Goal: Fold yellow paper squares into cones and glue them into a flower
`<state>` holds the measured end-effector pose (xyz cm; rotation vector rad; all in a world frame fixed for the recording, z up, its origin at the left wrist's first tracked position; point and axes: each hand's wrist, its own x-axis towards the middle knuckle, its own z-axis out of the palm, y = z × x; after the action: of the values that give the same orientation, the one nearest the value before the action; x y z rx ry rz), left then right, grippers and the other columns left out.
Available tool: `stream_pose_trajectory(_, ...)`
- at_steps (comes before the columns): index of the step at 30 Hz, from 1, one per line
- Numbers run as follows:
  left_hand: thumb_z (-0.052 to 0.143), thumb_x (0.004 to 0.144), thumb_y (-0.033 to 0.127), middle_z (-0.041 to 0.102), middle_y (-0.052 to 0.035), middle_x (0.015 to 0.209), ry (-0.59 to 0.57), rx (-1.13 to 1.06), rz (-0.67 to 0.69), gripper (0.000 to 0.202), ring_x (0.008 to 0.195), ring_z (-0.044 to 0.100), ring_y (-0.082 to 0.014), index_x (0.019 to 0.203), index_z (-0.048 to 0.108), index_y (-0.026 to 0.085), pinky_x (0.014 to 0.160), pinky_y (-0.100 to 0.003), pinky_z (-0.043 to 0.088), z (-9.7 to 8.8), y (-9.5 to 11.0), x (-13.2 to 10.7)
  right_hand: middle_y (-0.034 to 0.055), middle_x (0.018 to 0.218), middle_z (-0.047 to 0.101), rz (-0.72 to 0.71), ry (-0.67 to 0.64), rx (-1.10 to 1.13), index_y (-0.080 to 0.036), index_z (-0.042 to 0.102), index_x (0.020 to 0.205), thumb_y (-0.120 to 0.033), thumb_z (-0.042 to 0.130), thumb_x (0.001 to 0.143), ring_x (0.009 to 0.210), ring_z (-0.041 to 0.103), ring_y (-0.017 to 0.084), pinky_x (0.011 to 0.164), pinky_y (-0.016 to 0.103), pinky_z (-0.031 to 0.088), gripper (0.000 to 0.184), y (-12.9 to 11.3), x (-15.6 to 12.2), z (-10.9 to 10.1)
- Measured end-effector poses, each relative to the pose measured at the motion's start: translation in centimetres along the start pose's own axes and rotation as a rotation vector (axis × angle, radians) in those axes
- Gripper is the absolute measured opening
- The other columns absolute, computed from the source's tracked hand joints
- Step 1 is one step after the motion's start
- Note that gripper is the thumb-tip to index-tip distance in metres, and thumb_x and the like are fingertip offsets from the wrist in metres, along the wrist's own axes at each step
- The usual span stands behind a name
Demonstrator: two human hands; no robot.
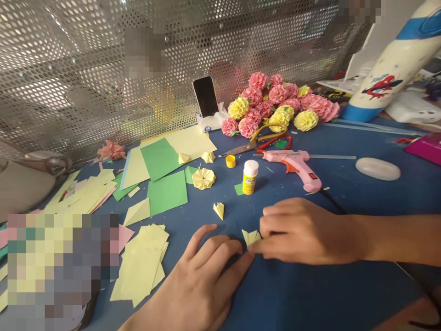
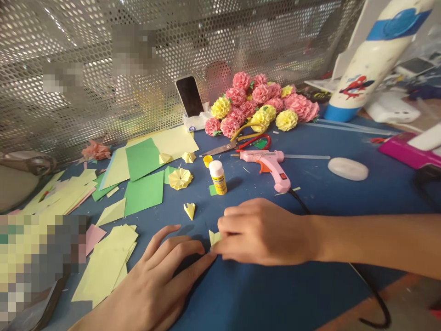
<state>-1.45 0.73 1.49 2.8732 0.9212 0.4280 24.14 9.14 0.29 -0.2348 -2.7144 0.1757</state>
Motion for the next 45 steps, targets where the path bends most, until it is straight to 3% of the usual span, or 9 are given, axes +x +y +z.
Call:
stream_pose_trajectory(2, 0.042, 0.093, 0.009, 0.063, -0.0101, 0.118, -0.07, 0.014, -0.036, 0.044, 0.115, 0.055, -0.0221, 0.135, 0.055, 0.013, 0.117, -0.045, 0.029, 0.2, 0.0, 0.0, 0.0009, 0.078, 0.061, -0.049, -0.013, -0.079, -0.017, 0.065, 0.106, -0.024, 0.051, 0.1, 0.069, 0.052, 0.015, 0.062, 0.03, 0.035, 0.017, -0.5, 0.1, -0.2)
stream_pose_trajectory(4, 0.037, 0.096, 0.012, 0.064, -0.0096, 0.113, 0.049, 0.02, -0.001, 0.042, 0.111, 0.055, -0.0225, 0.134, 0.057, 0.014, 0.116, -0.046, 0.028, 0.6, -0.1, -0.1, 0.0015, 0.074, 0.059, -0.042, -0.03, -0.123, -0.015, 0.066, 0.1, -0.02, 0.049, 0.099, 0.066, 0.05, 0.016, 0.059, 0.033, 0.034, 0.018, -0.9, 0.1, -0.4)
stream_pose_trajectory(10, 0.035, 0.097, 0.011, 0.062, -0.0084, 0.113, 0.078, -0.028, -0.04, 0.043, 0.114, 0.053, -0.0201, 0.133, 0.059, 0.015, 0.118, -0.041, 0.017, 1.2, -0.4, -0.5, 0.0021, 0.063, 0.05, -0.041, -0.05, -0.157, -0.018, 0.058, 0.067, -0.011, 0.045, 0.093, 0.059, 0.039, 0.016, 0.053, 0.035, 0.024, 0.03, -1.1, 0.0, -0.8)
stream_pose_trajectory(15, 0.041, 0.094, 0.009, 0.06, -0.0102, 0.114, -0.021, -0.066, -0.086, 0.042, 0.113, 0.053, -0.0219, 0.131, 0.059, 0.016, 0.114, -0.045, 0.024, 0.3, -0.1, 0.1, 0.0021, 0.063, 0.047, -0.09, -0.06, -0.145, -0.018, 0.055, 0.064, -0.009, 0.044, 0.093, 0.059, 0.036, 0.017, 0.054, 0.035, 0.021, 0.032, -1.0, 0.2, -0.8)
stream_pose_trajectory(23, 0.044, 0.092, 0.007, 0.058, -0.0105, 0.112, -0.014, -0.118, -0.084, 0.045, 0.105, 0.052, -0.0233, 0.135, 0.054, 0.016, 0.106, -0.047, 0.034, 0.1, 0.3, 0.3, 0.0011, 0.082, 0.06, 0.281, -0.019, 0.242, -0.018, 0.064, 0.094, -0.029, 0.056, 0.098, 0.08, 0.053, 0.016, 0.07, 0.028, 0.036, 0.014, 0.8, 0.5, -0.5)
stream_pose_trajectory(28, 0.042, 0.089, 0.003, 0.061, -0.009, 0.107, 0.012, -0.103, -0.062, 0.048, 0.097, 0.053, -0.021, 0.135, 0.053, 0.013, 0.1, -0.04, 0.039, 0.2, 0.6, 0.3, -0.0027, 0.079, 0.055, 0.386, -0.043, 0.398, -0.018, 0.06, 0.085, -0.027, 0.07, 0.088, 0.078, 0.053, 0.013, 0.07, 0.024, 0.038, 0.014, 0.7, 0.9, 0.0)
stream_pose_trajectory(33, 0.039, 0.088, 0.001, 0.062, -0.0072, 0.102, 0.208, -0.262, -0.119, 0.034, 0.091, 0.053, -0.0187, 0.109, 0.063, 0.015, 0.092, -0.036, 0.041, 0.5, 0.1, -0.2, -0.0007, 0.079, 0.06, 0.166, 0.07, 0.468, -0.017, 0.061, 0.084, -0.02, 0.063, 0.094, 0.077, 0.054, 0.012, 0.075, 0.024, 0.042, 0.01, 0.4, 0.9, 0.0)
stream_pose_trajectory(38, 0.04, 0.089, 0.004, 0.067, -0.0081, 0.112, 0.238, -0.171, -0.065, 0.038, 0.102, 0.058, -0.0197, 0.118, 0.062, 0.013, 0.1, -0.037, 0.038, 1.1, 0.0, -0.4, 0.0019, 0.081, 0.066, -0.2, 0.094, 0.058, -0.016, 0.062, 0.082, -0.014, 0.047, 0.101, 0.077, 0.053, 0.015, 0.065, 0.029, 0.036, 0.024, 0.8, 0.6, -0.5)
stream_pose_trajectory(45, 0.053, 0.096, 0.018, 0.071, -0.0017, 0.122, 0.162, 0.111, 0.024, 0.032, 0.11, 0.06, -0.0186, 0.126, 0.064, 0.014, 0.118, -0.036, 0.019, 2.0, 0.6, 0.1, 0.0, 0.09, 0.071, -0.266, 0.041, 0.074, -0.018, 0.064, 0.088, -0.025, 0.053, 0.101, 0.081, 0.057, 0.014, 0.067, 0.03, 0.038, 0.019, 2.7, 0.4, -1.0)
